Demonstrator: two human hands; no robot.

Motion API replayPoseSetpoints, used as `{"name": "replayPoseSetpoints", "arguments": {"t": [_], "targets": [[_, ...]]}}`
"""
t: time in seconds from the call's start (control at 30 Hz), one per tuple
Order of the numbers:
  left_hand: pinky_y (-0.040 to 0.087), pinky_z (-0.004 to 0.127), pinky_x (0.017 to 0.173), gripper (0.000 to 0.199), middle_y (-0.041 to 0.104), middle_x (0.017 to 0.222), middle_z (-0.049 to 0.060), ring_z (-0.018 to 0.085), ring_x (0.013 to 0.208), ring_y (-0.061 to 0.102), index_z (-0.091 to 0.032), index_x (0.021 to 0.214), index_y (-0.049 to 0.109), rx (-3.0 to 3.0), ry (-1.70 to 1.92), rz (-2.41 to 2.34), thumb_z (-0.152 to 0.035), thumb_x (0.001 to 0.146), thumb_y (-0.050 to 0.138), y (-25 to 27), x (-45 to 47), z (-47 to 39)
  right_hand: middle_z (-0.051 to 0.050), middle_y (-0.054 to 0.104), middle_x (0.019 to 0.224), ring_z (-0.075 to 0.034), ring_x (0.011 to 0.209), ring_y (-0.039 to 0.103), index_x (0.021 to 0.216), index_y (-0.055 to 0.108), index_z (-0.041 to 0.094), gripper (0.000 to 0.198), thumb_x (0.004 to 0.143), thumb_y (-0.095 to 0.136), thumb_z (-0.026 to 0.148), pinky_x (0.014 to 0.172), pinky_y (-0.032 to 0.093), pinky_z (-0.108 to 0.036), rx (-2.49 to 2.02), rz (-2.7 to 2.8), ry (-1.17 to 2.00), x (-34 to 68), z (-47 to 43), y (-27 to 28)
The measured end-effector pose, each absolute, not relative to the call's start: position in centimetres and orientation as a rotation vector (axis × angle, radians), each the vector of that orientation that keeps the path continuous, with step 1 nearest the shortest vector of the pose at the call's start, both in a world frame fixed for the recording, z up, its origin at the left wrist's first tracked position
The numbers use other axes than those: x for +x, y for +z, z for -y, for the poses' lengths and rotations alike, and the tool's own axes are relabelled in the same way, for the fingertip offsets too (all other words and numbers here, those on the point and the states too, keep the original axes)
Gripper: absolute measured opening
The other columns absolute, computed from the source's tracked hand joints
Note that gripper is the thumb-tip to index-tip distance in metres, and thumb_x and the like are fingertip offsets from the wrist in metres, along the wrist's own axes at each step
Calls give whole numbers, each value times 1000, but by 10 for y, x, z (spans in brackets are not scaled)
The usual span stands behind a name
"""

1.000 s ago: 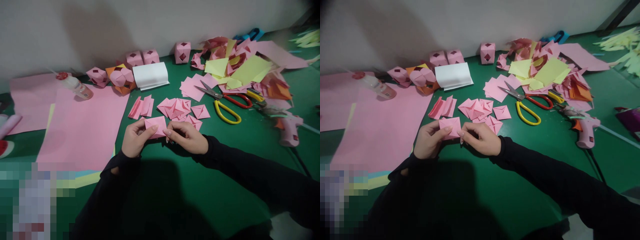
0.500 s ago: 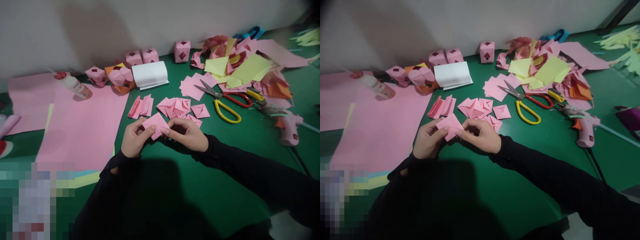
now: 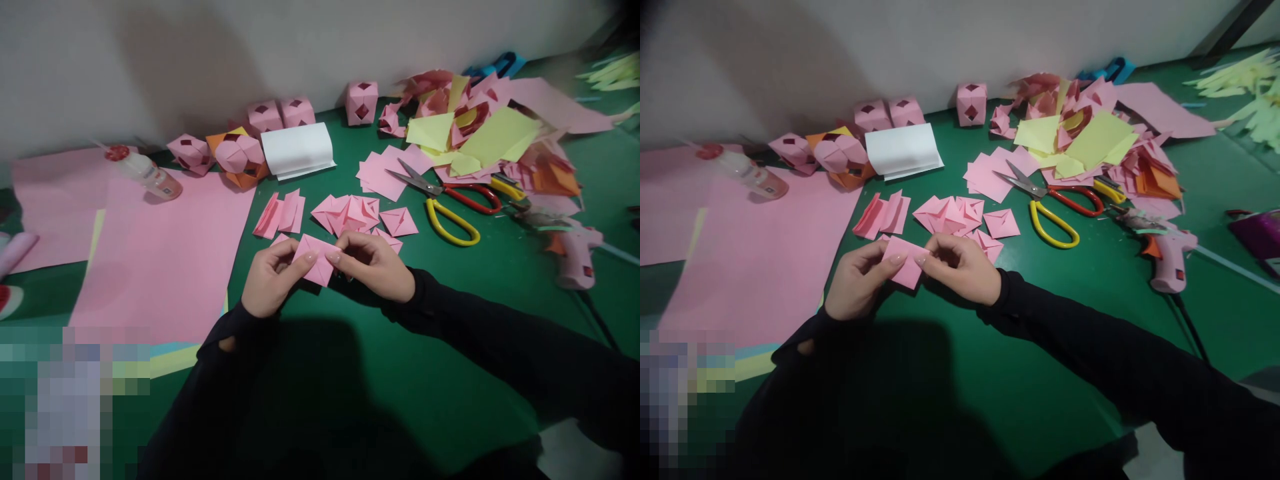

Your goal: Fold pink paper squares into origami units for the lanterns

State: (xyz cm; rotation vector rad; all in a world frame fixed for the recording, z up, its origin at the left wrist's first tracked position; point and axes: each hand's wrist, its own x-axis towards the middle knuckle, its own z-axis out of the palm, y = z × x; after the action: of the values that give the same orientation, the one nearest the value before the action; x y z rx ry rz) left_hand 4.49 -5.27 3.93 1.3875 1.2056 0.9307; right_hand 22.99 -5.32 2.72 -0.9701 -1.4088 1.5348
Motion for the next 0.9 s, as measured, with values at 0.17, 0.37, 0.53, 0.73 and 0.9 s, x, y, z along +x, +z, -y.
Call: {"name": "replayPoseSetpoints", "arguments": {"t": [0.17, 0.37, 0.53, 0.73, 0.9], "targets": [[48, 25, 61, 22, 70, 75, 3, 14, 66, 59, -16, 86, 77, 1377, 885, -1165, -37, 77, 73, 43, 46, 53, 4, 51, 61, -8, 54, 48, 73, 53, 17, 34, 83, 69, 45, 53, 40, -23, -1004, 1403, 1464, 229, 53, 26], [51, 26, 62, 23, 71, 73, 5, 16, 68, 62, -15, 82, 77, 1382, 837, -1145, -36, 76, 73, 47, 46, 52, 4, 51, 62, -9, 55, 47, 75, 53, 18, 35, 85, 66, 48, 54, 39, -23, -1017, 1468, 1426, 229, 53, 25], [47, 23, 56, 18, 64, 65, 2, 13, 61, 57, -15, 71, 72, 1422, 814, -1112, -33, 75, 73, 45, 45, 51, 5, 48, 57, -9, 52, 46, 72, 50, 18, 37, 93, 54, 49, 53, 37, -24, -1017, 1509, 1444, 230, 54, 27], [50, 25, 63, 18, 71, 77, 4, 15, 69, 61, -15, 83, 75, 1360, 849, -1092, -31, 75, 74, 43, 46, 53, 4, 52, 60, -9, 52, 48, 74, 51, 18, 31, 93, 57, 42, 53, 39, -24, -1005, 1499, 1412, 230, 54, 27], [46, 24, 60, 18, 65, 70, 1, 13, 63, 56, -15, 76, 72, 1179, 1026, -1191, -32, 71, 77, 35, 48, 53, 1, 62, 68, -9, 58, 54, 76, 56, 17, 23, 88, 66, 34, 56, 43, -22, -900, 1501, 1529, 232, 54, 25]]}}
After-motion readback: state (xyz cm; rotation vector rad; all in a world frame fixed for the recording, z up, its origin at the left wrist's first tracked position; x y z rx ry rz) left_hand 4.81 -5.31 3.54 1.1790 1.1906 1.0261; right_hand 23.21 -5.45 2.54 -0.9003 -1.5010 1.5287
